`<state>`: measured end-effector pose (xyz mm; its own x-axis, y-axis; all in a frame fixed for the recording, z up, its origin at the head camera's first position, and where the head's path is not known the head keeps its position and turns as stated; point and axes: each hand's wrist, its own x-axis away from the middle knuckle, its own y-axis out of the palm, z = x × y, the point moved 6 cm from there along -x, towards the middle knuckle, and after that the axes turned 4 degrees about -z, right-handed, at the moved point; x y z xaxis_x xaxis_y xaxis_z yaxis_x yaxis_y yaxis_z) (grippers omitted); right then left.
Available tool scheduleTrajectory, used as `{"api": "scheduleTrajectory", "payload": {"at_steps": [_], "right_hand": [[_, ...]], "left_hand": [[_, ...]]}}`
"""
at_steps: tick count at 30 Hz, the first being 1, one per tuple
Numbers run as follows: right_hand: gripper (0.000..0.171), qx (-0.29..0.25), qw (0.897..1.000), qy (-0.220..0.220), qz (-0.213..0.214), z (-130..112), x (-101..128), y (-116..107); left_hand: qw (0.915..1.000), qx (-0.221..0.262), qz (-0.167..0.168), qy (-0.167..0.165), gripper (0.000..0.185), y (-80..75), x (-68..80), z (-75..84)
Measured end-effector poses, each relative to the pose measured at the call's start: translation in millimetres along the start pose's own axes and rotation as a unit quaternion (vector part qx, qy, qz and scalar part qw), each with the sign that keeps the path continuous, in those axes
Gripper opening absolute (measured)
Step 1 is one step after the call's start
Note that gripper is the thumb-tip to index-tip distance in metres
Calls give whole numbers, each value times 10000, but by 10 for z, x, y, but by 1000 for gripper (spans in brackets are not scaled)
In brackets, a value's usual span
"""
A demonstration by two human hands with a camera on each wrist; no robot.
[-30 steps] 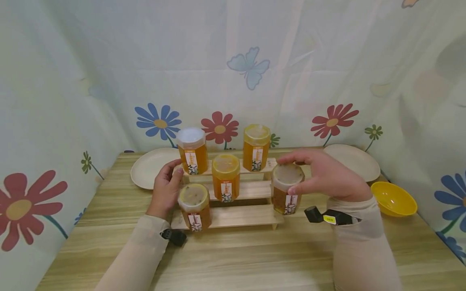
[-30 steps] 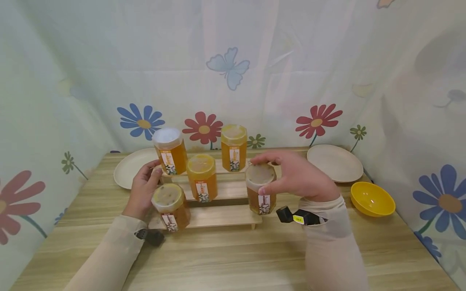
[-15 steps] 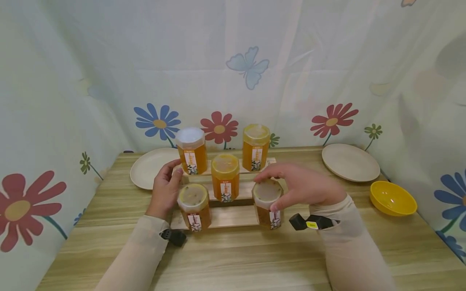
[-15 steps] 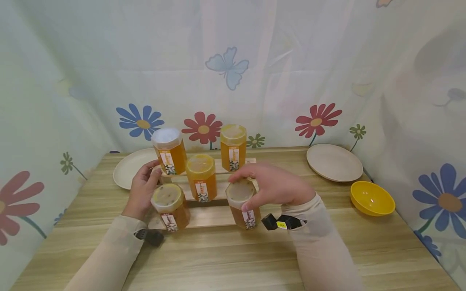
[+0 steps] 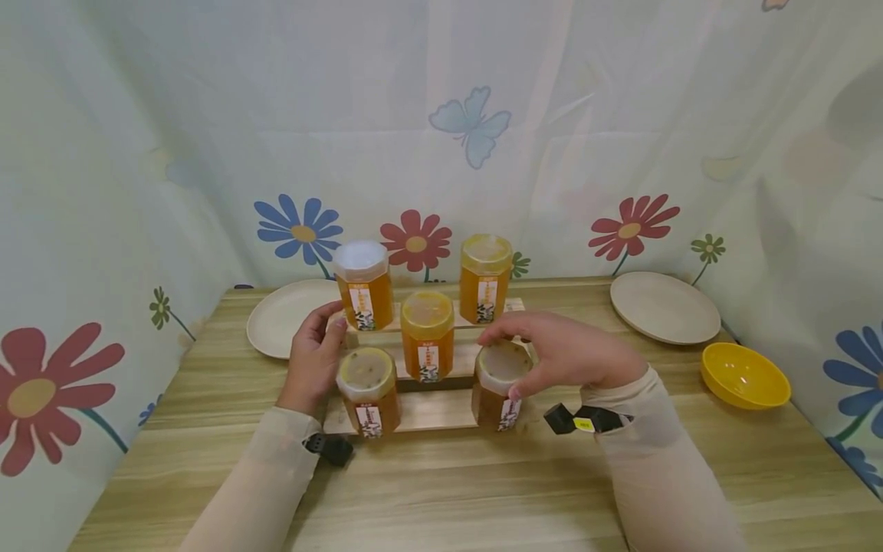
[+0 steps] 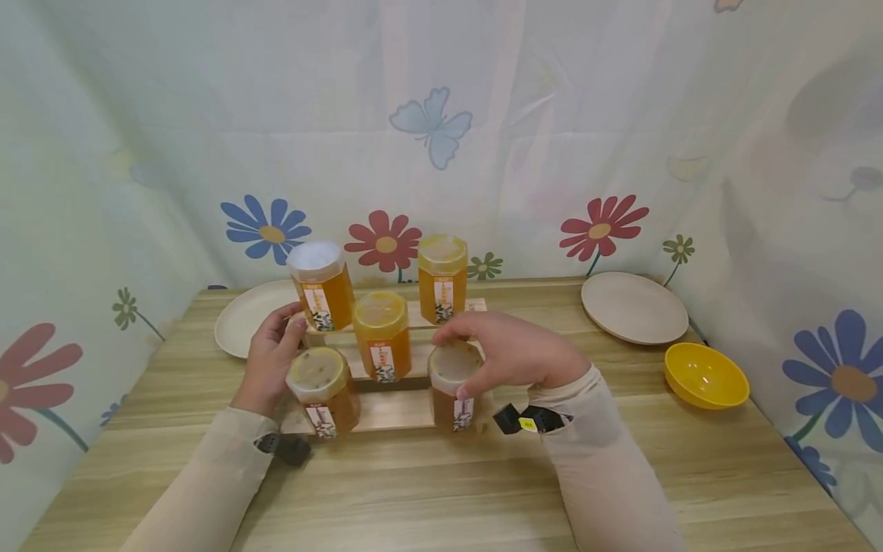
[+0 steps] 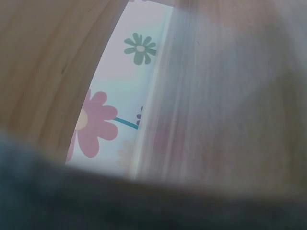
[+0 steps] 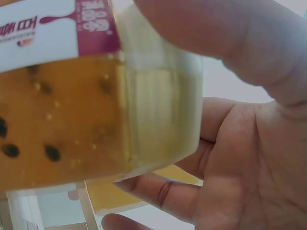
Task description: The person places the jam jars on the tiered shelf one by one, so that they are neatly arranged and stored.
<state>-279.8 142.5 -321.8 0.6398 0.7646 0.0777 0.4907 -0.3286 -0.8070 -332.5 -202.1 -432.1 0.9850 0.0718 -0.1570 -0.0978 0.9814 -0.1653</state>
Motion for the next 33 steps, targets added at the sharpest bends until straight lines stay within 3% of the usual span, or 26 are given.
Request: {"api": "scheduleTrajectory", "payload": {"at_steps": [33], "right_hand": [[71, -472, 9985, -279, -62, 46, -38, 12]], "left_hand": [[9999, 91, -23, 117, 43, -4, -2, 2]]}}
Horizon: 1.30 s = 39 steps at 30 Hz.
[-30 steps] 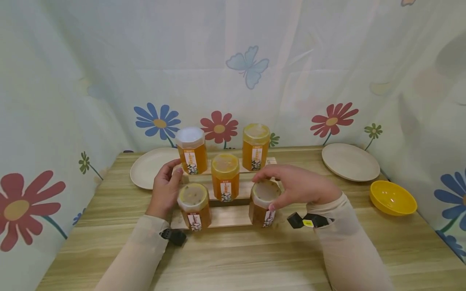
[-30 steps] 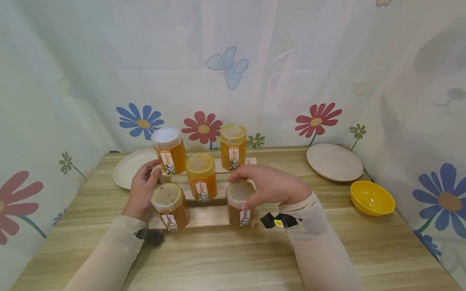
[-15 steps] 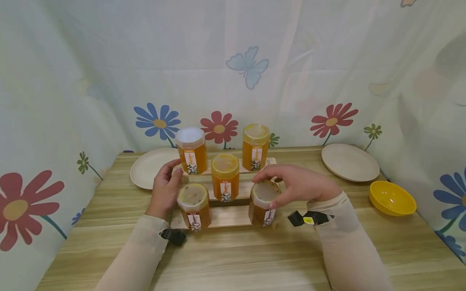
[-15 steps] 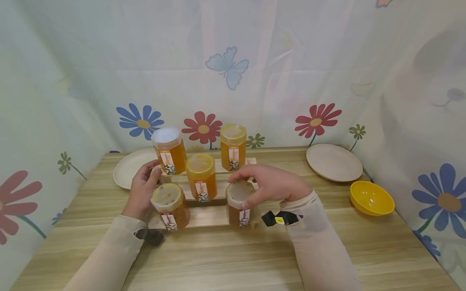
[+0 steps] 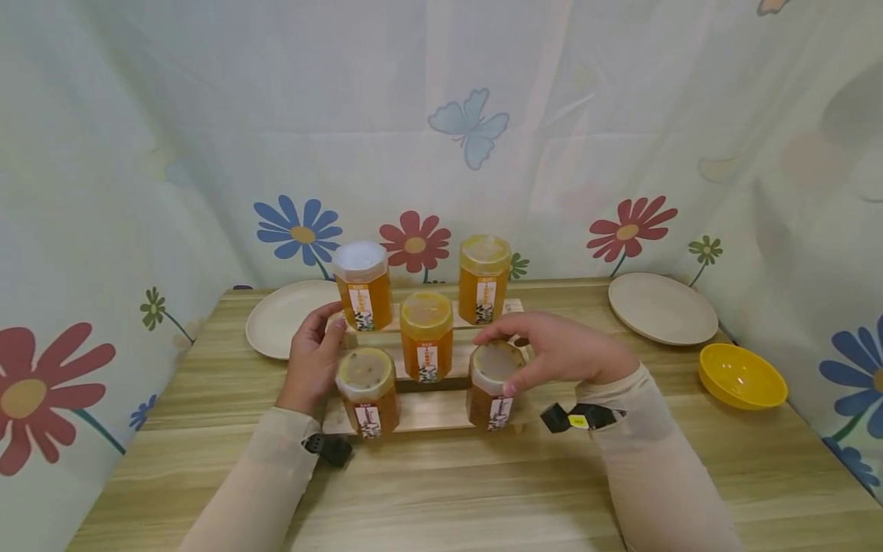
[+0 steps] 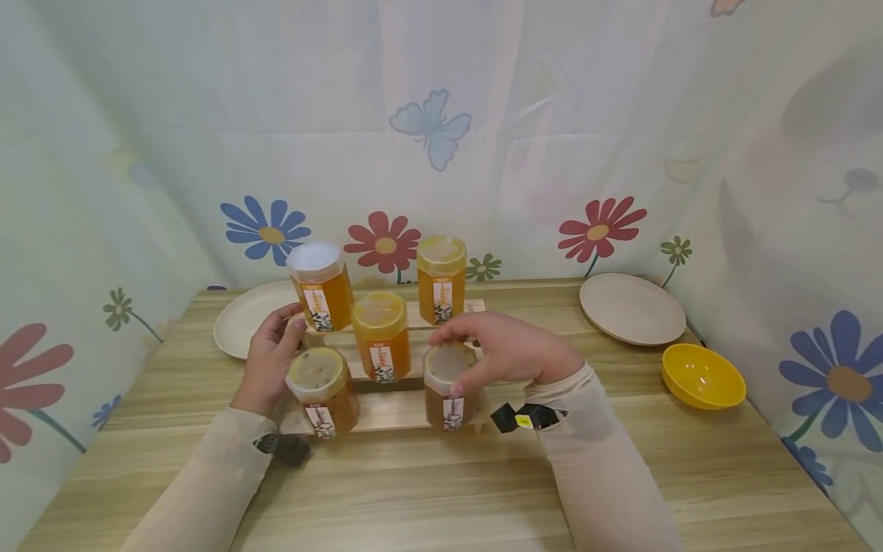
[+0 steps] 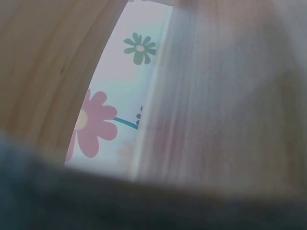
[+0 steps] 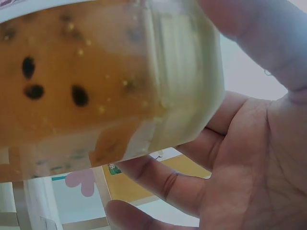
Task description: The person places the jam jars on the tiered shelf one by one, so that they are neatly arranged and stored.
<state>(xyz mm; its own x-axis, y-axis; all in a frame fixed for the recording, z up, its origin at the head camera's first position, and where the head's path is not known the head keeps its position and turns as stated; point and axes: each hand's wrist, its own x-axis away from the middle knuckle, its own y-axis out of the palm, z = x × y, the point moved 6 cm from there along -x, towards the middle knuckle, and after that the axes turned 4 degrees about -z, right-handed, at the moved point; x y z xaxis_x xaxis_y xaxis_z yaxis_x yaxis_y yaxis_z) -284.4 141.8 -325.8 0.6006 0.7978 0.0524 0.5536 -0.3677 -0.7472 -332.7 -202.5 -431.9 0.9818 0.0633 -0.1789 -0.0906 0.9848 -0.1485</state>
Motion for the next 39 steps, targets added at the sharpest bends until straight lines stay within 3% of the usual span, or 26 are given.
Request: {"api": "scheduleTrajectory", "payload": {"at_steps": [14, 28, 39], "right_hand": [[71, 21, 9997, 141, 175, -15, -21, 11], [70, 75, 9997, -131, 202, -5, -56, 33], [70, 3, 9998, -96, 162, -10, -99, 61]], "left_hand": [[10000, -20, 2, 32, 43, 2, 5, 7], [10000, -31, 40, 59, 42, 12, 6, 19], [10000, 23, 1, 84, 43, 3, -2, 1]]}}
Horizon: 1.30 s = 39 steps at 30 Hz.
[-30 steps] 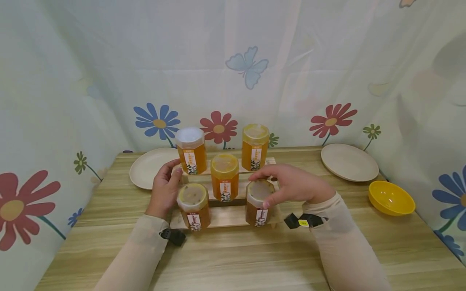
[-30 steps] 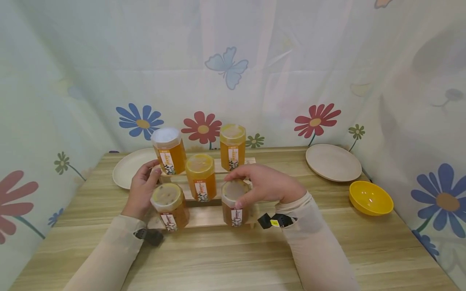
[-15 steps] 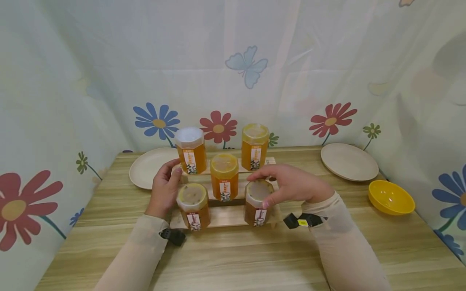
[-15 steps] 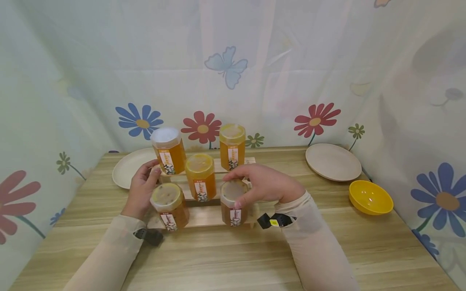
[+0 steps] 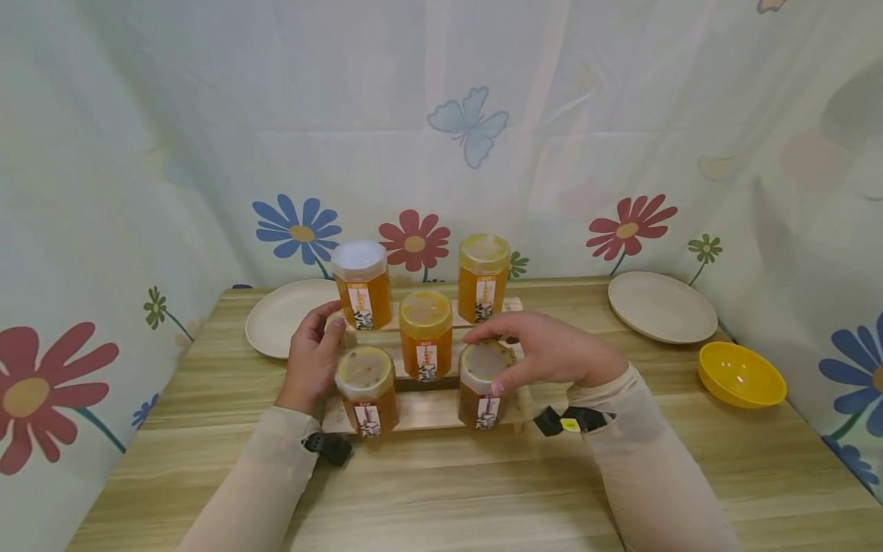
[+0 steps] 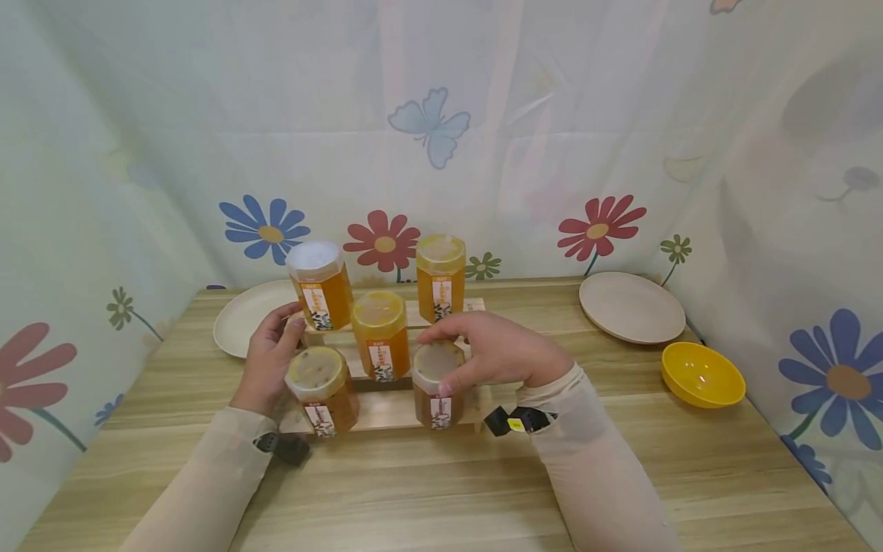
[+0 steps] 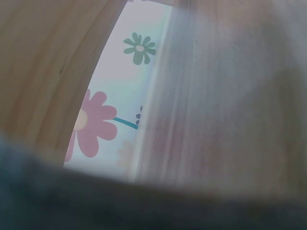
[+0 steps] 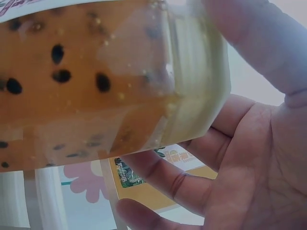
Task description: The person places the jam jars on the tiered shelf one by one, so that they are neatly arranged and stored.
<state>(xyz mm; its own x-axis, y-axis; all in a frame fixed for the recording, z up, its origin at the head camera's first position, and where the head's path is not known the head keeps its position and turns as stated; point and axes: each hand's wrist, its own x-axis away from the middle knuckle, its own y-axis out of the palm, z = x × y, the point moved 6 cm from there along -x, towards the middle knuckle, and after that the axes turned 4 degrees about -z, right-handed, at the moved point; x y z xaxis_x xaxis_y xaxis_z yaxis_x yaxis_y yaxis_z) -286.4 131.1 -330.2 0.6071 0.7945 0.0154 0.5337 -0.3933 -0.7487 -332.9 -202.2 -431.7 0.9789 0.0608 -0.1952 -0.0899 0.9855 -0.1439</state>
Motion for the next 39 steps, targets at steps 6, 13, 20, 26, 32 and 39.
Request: {"api": "scheduleTrajectory", "payload": {"at_steps": [6, 13, 20, 26, 32, 39], "right_hand": [[69, -32, 9999, 103, -53, -14, -2, 8], [69, 176, 9997, 139, -55, -6, 32, -10], [70, 328, 9994, 126, -79, -23, 67, -32], [70, 284, 9996, 63, -72, -7, 63, -39], [71, 78, 10000, 17, -46, -3, 60, -38], [70, -1, 10000, 25, -36, 8, 56, -33]], "left_hand": [[10000, -35, -5, -86, 43, -2, -3, -12], [9999, -35, 4, -129, 44, 0, -10, -15], [9999, 31, -5, -128, 43, 1, 8, -11], [10000, 18, -27, -76, 43, -3, 1, -2], [9999, -40, -23, -101, 44, -2, 0, 2], [9999, -89, 4, -101, 45, 5, 14, -1]]}}
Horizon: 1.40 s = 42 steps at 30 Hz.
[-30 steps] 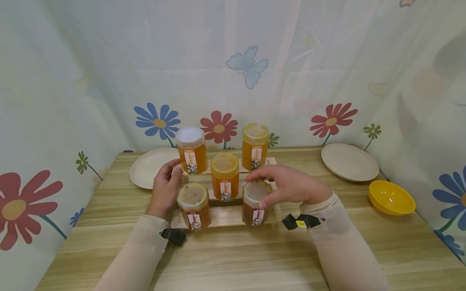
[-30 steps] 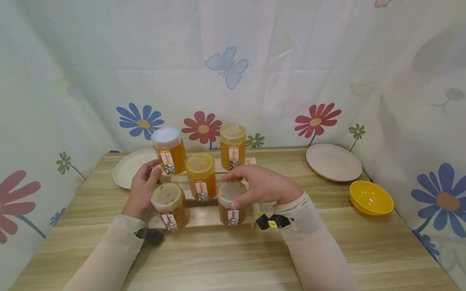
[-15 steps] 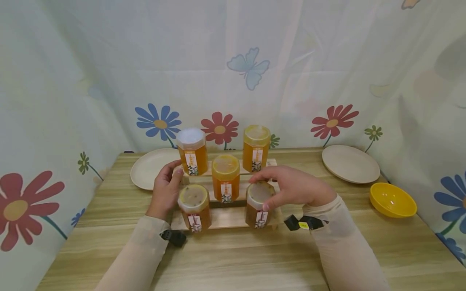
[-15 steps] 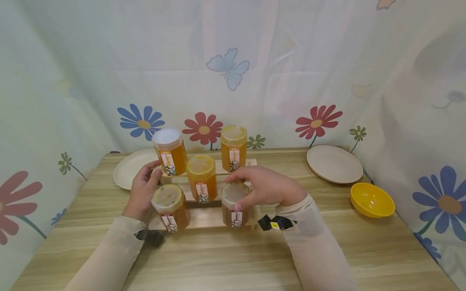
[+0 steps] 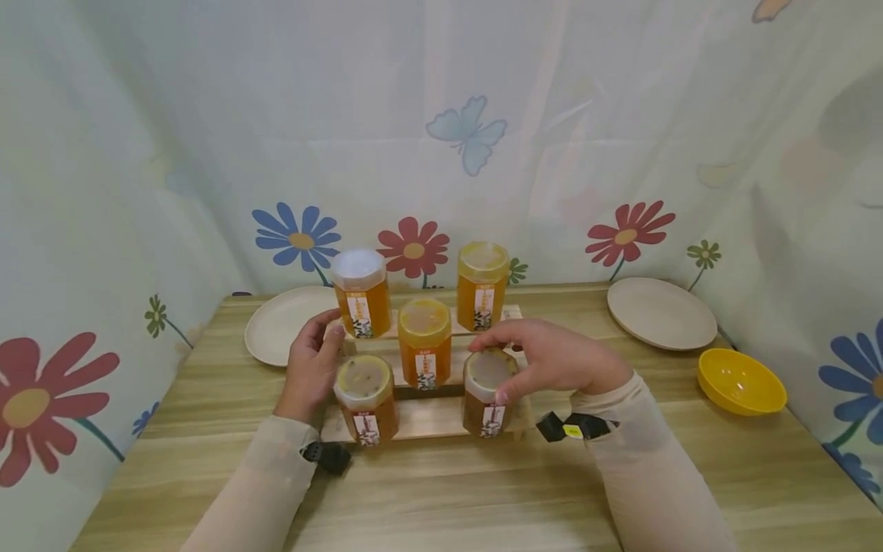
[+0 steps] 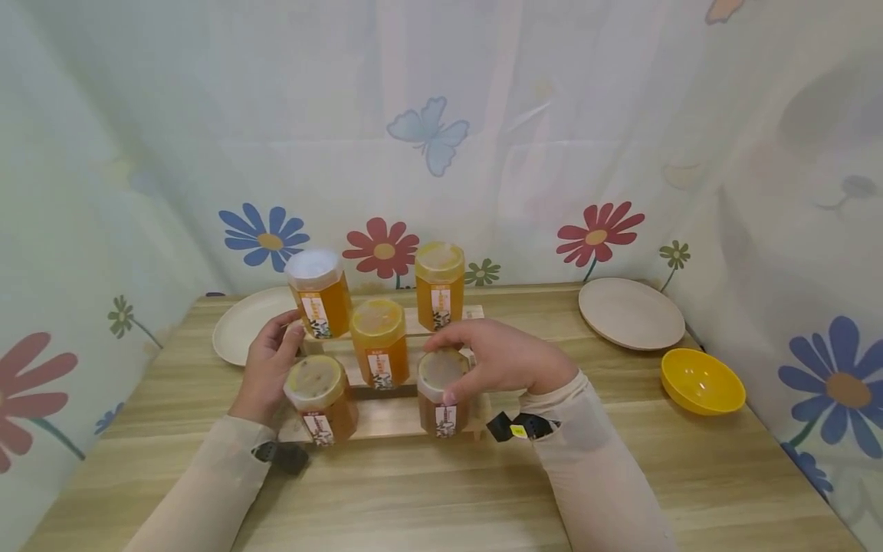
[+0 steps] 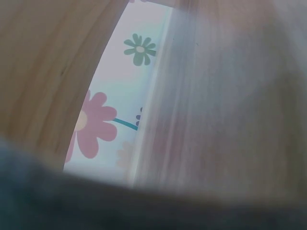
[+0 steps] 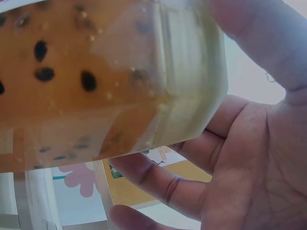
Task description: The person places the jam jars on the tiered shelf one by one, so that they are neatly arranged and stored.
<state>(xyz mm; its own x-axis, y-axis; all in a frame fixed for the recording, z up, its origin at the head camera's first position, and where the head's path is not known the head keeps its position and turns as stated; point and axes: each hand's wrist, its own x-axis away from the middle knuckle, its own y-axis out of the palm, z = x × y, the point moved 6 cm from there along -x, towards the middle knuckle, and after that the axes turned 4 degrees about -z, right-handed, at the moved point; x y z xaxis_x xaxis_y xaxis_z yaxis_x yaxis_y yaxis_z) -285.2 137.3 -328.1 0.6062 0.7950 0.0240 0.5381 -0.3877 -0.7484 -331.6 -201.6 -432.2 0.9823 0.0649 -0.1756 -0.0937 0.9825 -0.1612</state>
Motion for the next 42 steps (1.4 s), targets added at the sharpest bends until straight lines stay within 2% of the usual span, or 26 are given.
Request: {"api": "scheduleTrajectory", "payload": {"at_steps": [13, 25, 31, 38, 42], "right_hand": [[72, -150, 9999, 13, -43, 34, -29, 28], [71, -88, 9999, 93, 11, 89, -43, 46], [71, 2, 10000, 9, -22, 62, -68, 37], [73, 265, 9996, -30, -29, 83, -64, 68], [72, 247, 9997, -17, 86, 147, -36, 68]], "left_hand": [[9999, 85, -68, 90, 43, -8, -26, -33], [9999, -3, 17, 138, 44, -15, -28, -105], [9994, -152, -97, 292, 47, -57, -46, -96], [9983, -469, -333, 114, 52, -111, -11, -169], [9981, -460, -332, 221, 51, -142, 19, -158]]}}
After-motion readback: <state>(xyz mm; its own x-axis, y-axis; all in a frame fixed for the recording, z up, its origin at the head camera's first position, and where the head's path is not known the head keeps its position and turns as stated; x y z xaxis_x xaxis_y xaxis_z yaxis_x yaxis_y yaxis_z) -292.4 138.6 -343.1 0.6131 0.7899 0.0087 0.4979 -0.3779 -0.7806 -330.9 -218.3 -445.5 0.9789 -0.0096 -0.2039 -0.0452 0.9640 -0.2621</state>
